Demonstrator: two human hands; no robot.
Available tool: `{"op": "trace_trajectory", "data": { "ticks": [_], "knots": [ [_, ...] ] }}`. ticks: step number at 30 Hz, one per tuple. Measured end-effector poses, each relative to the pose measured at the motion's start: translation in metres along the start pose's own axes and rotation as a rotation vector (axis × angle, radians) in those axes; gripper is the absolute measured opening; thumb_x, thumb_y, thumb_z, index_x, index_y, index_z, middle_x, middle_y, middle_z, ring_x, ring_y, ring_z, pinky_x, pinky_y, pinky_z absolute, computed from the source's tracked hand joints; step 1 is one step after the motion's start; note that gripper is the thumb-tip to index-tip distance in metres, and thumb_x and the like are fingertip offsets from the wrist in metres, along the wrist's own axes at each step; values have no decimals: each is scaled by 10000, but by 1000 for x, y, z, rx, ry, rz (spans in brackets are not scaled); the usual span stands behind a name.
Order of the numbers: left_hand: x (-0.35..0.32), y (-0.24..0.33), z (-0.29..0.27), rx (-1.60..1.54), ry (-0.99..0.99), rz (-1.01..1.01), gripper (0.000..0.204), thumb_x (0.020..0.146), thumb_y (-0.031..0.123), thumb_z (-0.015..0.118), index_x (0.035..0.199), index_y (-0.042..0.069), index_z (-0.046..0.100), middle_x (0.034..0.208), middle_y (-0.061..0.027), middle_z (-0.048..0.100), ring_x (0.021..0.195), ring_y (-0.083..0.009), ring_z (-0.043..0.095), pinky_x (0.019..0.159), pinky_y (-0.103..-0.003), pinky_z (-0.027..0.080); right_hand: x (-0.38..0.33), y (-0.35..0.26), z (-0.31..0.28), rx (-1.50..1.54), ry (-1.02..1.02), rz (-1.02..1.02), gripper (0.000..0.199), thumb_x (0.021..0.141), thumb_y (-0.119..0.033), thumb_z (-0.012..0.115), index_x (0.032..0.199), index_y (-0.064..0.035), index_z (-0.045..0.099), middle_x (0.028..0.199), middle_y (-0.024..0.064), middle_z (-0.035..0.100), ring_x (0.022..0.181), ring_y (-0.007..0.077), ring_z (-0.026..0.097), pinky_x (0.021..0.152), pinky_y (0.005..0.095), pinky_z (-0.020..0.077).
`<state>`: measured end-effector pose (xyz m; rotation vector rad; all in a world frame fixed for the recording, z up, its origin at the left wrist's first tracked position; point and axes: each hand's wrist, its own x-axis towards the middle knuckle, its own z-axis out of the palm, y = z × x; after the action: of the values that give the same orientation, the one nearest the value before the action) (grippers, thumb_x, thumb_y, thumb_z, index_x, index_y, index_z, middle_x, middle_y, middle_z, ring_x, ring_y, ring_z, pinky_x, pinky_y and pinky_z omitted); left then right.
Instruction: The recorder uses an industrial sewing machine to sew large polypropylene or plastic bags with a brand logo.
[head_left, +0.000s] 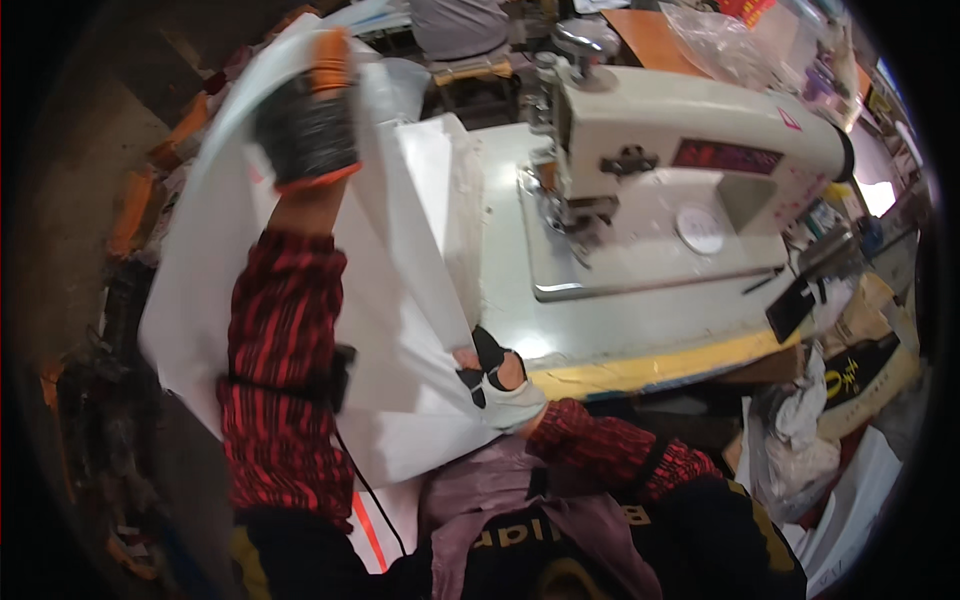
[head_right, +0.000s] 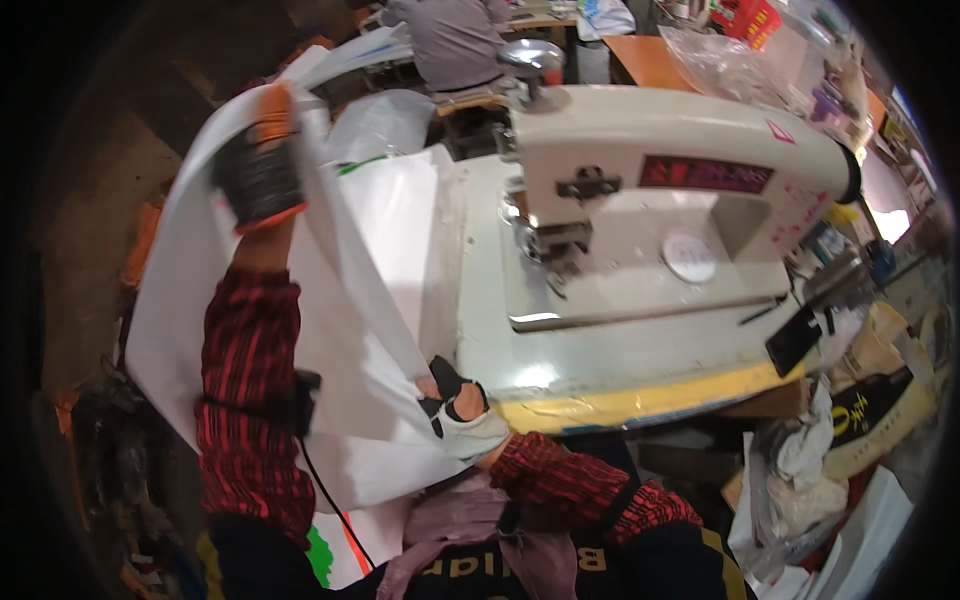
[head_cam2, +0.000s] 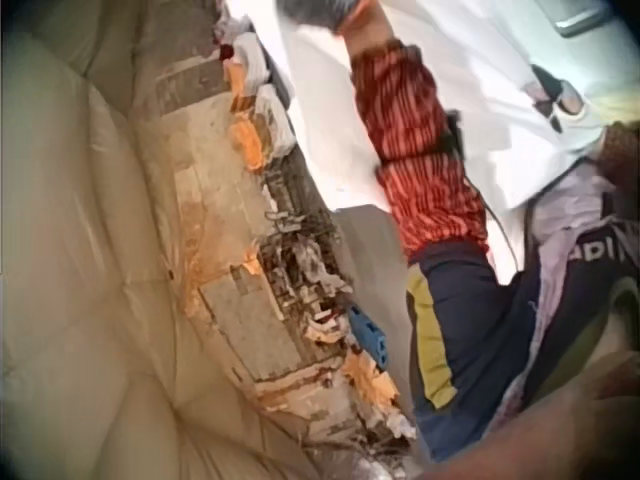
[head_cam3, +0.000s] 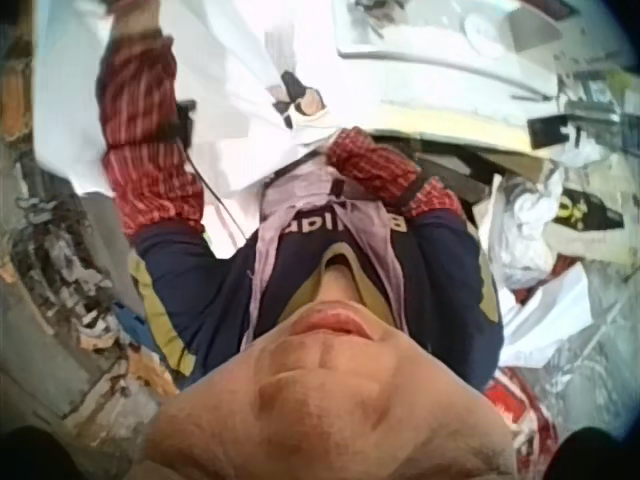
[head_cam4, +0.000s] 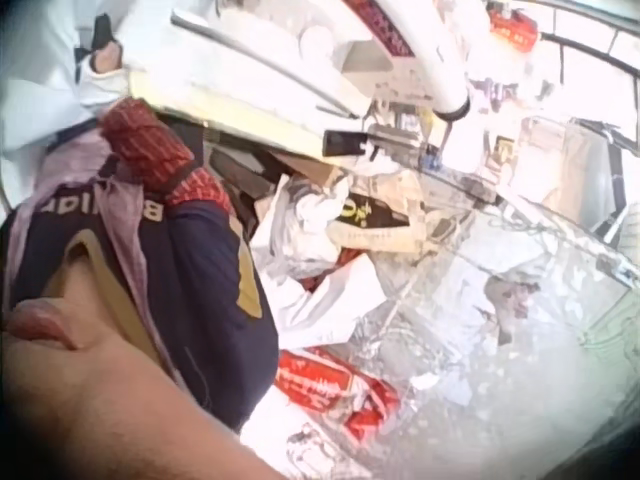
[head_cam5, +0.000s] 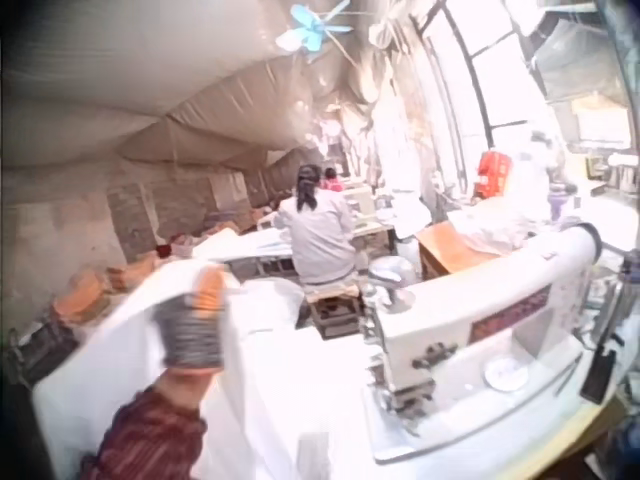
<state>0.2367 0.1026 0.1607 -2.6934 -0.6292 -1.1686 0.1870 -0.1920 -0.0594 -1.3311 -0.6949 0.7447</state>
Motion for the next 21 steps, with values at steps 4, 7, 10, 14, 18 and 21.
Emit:
{"op": "trace_trajectory", "data": {
  "ticks": [4, 7, 10, 14, 18, 21],
  "knots": [
    [-62, 54, 95, -103, -434, -6, 295, 938, 226, 395, 1195, 132, 502, 926, -42, 607, 847, -175, 587, 710, -301, 471, -66, 28, -69, -430, 94, 390, 131, 825, -122, 567, 886, -8, 589, 740, 64, 578, 650, 147, 515, 595, 291, 412],
    [-108, 87, 158, -31, -684, 35, 289, 914, 260, 426, 1153, 146, 541, 909, -58, 625, 846, -191, 597, 732, -311, 464, -106, 70, -110, -339, 164, -40, 201, 841, -206, 522, 914, -21, 553, 674, 53, 554, 591, 176, 513, 554, 322, 422],
    [-128, 172, 132, -124, -683, -98, 317, 837, 362, 507, 988, 117, 640, 966, -103, 635, 903, -249, 597, 794, -333, 454, -129, 66, -134, -439, 79, 173, 246, 839, -231, 507, 994, -39, 512, 672, 77, 561, 588, 201, 526, 553, 339, 431],
    [-155, 191, 139, -287, -696, -383, 449, 814, 454, 456, 1016, 89, 624, 1011, -122, 625, 946, -306, 572, 866, -355, 432, -166, 60, -155, -673, -79, 333, 334, 836, -264, 487, 1100, -63, 458, 670, 108, 570, 585, 235, 544, 552, 363, 443],
    [-139, 163, 160, -189, -1008, -59, 384, 821, 419, 467, 940, 94, 632, 907, -112, 615, 840, -269, 572, 779, -356, 447, -176, 41, -164, -899, -255, 376, 434, 832, -297, 468, 1206, -86, 404, 667, 140, 579, 581, 269, 561, 552, 386, 455],
    [-104, 142, 161, 26, -1304, 181, 343, 826, 394, 475, 884, 98, 638, 829, -104, 608, 760, -241, 572, 714, -357, 459, -129, 29, -153, -1055, -325, 186, 513, 830, -322, 453, 1286, -104, 363, 666, 164, 586, 578, 294, 574, 551, 404, 464]
  ]
}}
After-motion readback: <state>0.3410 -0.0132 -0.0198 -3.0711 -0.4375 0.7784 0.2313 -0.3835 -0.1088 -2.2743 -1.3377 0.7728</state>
